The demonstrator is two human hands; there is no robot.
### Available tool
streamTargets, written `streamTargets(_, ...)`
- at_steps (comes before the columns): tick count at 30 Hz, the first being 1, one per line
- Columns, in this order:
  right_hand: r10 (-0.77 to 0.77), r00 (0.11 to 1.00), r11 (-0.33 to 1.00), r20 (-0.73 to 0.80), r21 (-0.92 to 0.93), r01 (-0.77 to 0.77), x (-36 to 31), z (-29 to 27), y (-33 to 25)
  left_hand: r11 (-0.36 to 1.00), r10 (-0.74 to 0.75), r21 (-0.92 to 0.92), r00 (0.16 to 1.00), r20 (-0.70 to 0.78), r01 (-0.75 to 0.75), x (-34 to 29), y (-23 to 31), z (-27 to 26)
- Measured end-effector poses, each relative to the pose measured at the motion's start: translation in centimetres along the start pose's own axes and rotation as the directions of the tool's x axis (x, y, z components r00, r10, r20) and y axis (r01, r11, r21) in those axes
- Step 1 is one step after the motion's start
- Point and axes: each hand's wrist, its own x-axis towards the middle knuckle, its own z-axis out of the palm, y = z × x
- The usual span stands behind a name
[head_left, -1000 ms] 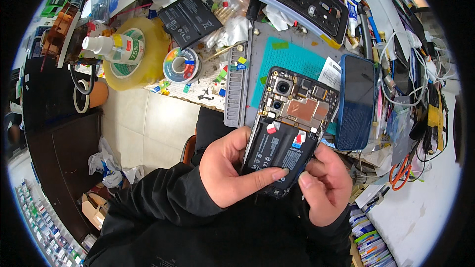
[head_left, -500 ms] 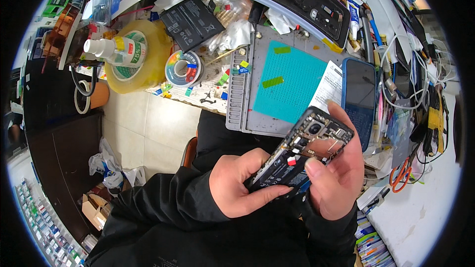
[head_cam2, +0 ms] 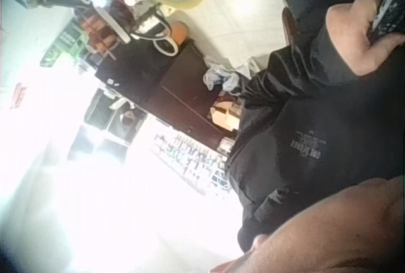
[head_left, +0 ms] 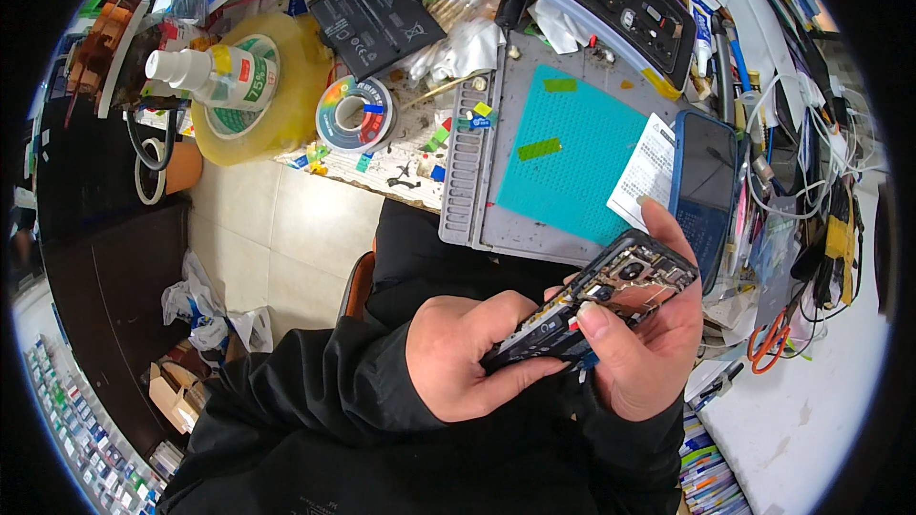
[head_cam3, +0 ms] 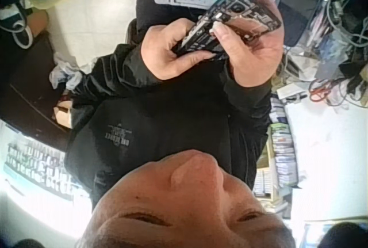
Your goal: The person removes the old battery from a disassembled smartphone, then prepares a new battery by peeling off protective films and applying adhesive strips. The new battery is placed into the phone chassis and aligned with the internal connectors. The person then connects a charging cable to the phone to test power.
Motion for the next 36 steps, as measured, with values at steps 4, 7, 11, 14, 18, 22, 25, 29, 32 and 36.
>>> streamTargets(4, -0.003, 1.0, 1.0, -0.012, -0.024, 0.003, -0.1, 0.1, -0.1, 1.0, -0.017, 0.015, 1.0, 0.017, 0.017, 0.0, -0.1, 0.0)
streamTargets(7, -0.001, 1.0, 0.999, -0.006, -0.042, 0.0, -0.1, 0.1, -0.1, 1.0, -0.022, 0.005, 1.0, 0.022, 0.022, -0.1, -0.2, 0.1)
streamTargets(11, 0.02, 1.0, 1.0, 0.0, 0.004, -0.02, -0.1, -0.1, -0.3, 0.999, -0.028, -0.014, 0.999, 0.029, 0.029, -0.1, -0.1, 0.2)
streamTargets(14, 0.023, 1.0, 1.0, 0.006, -0.014, -0.023, -0.2, -0.1, -0.4, 0.999, -0.034, -0.002, 0.999, 0.036, 0.034, -0.1, 0.0, 0.2)
streamTargets(18, 0.032, 0.999, 0.999, 0.01, -0.027, -0.031, -0.2, -0.1, -0.3, 0.999, -0.039, 0.009, 0.998, 0.043, 0.039, 0.0, 0.1, 0.2)
streamTargets(22, 0.027, 1.0, 0.999, 0.004, -0.043, -0.027, -0.2, -0.2, -0.3, 0.996, -0.07, 0.05, 0.996, 0.056, 0.067, -0.1, 0.6, 0.2)
streamTargets(25, 0.046, 0.999, 0.998, 0.002, -0.036, -0.046, -0.2, -0.3, -0.5, 0.994, -0.086, 0.073, 0.995, 0.059, 0.081, -0.3, 0.8, 0.3)
streamTargets(29, 0.074, 0.997, 0.997, 0.003, 0.001, -0.074, -0.2, -0.4, -0.5, 0.993, -0.082, 0.089, 0.995, 0.06, 0.076, -0.3, 1.0, 0.3)
streamTargets(32, 0.071, 0.997, 0.997, -0.004, 0.002, -0.071, -0.2, -0.5, -0.5, 0.994, -0.075, 0.087, 0.995, 0.062, 0.069, -0.3, 1.0, 0.3)
streamTargets(36, 0.109, 0.994, 0.994, -0.022, 0.024, -0.109, -0.4, -0.7, -0.6, 0.996, -0.073, 0.047, 0.994, 0.087, 0.069, -0.1, 1.0, 0.2)
